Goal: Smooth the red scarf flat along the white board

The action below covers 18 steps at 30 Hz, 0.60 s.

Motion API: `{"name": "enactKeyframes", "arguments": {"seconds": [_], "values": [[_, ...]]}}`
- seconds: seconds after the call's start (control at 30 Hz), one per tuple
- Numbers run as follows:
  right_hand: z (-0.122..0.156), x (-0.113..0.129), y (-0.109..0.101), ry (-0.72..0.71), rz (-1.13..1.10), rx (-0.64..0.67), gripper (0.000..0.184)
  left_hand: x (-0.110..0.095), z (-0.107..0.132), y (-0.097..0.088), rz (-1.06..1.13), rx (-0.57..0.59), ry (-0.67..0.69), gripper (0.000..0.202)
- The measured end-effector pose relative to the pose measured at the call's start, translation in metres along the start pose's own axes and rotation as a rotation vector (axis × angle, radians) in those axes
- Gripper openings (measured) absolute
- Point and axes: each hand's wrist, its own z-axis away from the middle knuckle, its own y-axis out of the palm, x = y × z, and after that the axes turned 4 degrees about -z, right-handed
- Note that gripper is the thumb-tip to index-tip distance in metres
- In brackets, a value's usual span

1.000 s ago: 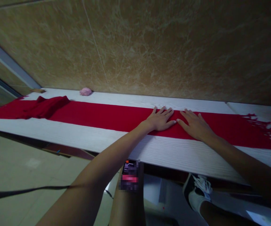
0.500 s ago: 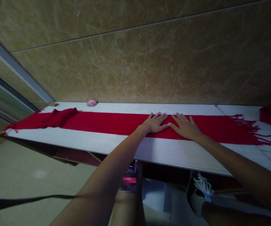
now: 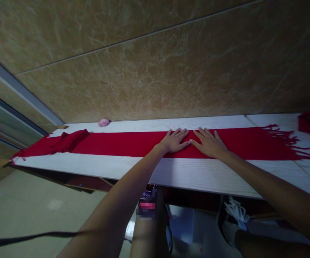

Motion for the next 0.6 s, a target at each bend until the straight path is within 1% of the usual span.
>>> {"name": "enactKeyframes", "arguments": {"seconds": [0.3, 0.53, 0.6], "values": [[0.0016, -0.0050, 0.0029, -0.005, 0.032, -0.019, 0.084, -0.0004, -0.0010, 0.0013, 0.033, -0.008, 0.005, 0.081], [0.0037, -0.0057, 0.0020, 0.017, 0.051, 0.004, 0.080, 0.0021, -0.0037, 0.0046, 0.079, -0.019, 0.022, 0.083], [0.0036, -0.0067, -0.0003, 0.003, 0.054, -0.011, 0.078, 0.0027, -0.0044, 0.0049, 0.085, -0.014, 0.025, 0.082]]}}
